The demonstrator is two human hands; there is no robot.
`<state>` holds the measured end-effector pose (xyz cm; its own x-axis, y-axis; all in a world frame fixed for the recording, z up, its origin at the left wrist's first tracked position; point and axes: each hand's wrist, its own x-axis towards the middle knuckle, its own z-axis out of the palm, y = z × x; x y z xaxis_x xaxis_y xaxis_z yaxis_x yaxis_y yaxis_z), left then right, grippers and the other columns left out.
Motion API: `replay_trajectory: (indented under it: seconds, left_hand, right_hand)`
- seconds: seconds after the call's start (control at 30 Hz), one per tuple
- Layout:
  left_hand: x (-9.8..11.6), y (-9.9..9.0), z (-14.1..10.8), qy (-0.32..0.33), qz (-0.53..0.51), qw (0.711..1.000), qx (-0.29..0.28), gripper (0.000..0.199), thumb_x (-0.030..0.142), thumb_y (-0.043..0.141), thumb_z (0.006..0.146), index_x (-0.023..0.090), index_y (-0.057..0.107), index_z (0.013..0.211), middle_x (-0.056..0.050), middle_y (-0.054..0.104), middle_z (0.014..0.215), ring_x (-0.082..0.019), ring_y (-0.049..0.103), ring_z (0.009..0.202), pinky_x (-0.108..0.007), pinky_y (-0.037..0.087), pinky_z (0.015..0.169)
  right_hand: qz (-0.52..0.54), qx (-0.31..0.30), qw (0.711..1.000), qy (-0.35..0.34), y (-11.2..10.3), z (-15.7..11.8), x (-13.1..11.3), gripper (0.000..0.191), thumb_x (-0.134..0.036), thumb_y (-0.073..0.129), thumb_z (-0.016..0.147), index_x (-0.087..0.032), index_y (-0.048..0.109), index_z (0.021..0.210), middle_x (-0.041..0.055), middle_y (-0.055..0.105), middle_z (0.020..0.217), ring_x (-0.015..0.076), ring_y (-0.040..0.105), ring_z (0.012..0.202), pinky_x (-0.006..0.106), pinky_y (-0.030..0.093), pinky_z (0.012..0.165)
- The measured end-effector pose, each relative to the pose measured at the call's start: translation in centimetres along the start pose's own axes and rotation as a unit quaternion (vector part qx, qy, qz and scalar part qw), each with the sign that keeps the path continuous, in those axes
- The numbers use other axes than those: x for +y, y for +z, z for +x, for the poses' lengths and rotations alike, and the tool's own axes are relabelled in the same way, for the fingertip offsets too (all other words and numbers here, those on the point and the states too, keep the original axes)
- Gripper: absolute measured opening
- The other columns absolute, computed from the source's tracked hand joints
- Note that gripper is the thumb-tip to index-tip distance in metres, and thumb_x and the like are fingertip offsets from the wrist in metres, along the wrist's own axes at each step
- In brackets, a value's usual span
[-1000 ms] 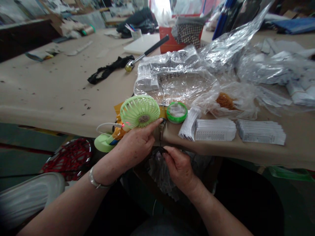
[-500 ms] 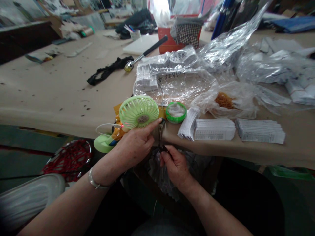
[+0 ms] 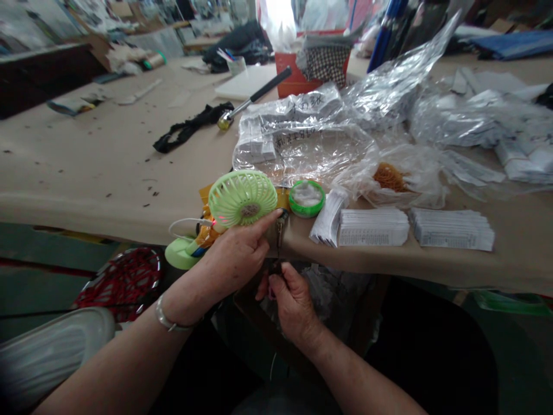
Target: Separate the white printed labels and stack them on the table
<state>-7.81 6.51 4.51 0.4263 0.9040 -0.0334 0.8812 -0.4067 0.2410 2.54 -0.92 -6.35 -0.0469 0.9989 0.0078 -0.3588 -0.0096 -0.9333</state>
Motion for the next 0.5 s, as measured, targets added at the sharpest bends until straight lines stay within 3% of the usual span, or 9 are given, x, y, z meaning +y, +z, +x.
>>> replay_trajectory:
  seconds: [0.13, 0.33, 0.43, 0.5]
  left_hand:
    - [-0.1, 0.1, 0.0, 0.001, 0.002, 1.0, 0.003, 0.055, 0.018, 0.038, 0.088, 0.022, 0.039, 0.143, -0.009, 0.072, 0.09, -0.02, 0.067, 0.074, -0.031, 0.05, 0.067]
    - [0.2, -0.4, -0.5, 0.004, -0.008, 1.0, 0.001, 0.055, 0.016, 0.035, 0.09, 0.021, 0.037, 0.144, -0.012, 0.072, 0.102, -0.023, 0.069, 0.086, -0.033, 0.05, 0.076]
    - [0.3, -0.9, 0.0, 0.02, -0.036, 0.999, -0.014, 0.055, 0.014, 0.034, 0.09, 0.016, 0.035, 0.146, -0.015, 0.067, 0.118, -0.023, 0.067, 0.098, -0.033, 0.048, 0.086]
    - [-0.5, -0.6, 0.6, -0.009, -0.056, 0.998, -0.035, 0.054, 0.016, 0.036, 0.09, 0.02, 0.039, 0.144, -0.012, 0.068, 0.117, -0.023, 0.068, 0.099, -0.031, 0.049, 0.086]
  right_hand:
    - [0.058, 0.04, 0.997, 0.026, 0.5, 0.6, 0.8, 0.018, -0.035, 0.049, 0.092, -0.022, 0.057, 0.083, -0.005, 0.058, 0.062, 0.0099, 0.052, 0.055, 0.022, 0.038, 0.054]
    - [-0.051, -0.056, 0.997, -0.01, 0.7, -2.4, -1.3, 0.023, -0.03, 0.046, 0.094, -0.021, 0.059, 0.077, -0.0018, 0.061, 0.065, 0.0109, 0.057, 0.064, 0.024, 0.045, 0.065]
    - [-0.099, -0.097, 0.989, -0.041, -1.6, -4.7, -4.3, 0.017, -0.03, 0.046, 0.094, -0.024, 0.06, 0.086, -0.0022, 0.061, 0.065, 0.0109, 0.057, 0.056, 0.024, 0.046, 0.056]
    - [-0.165, -0.083, 0.981, -0.061, -4.8, -5.5, -6.9, 0.016, -0.034, 0.046, 0.093, -0.027, 0.06, 0.087, -0.0029, 0.061, 0.065, 0.0114, 0.056, 0.05, 0.024, 0.046, 0.049]
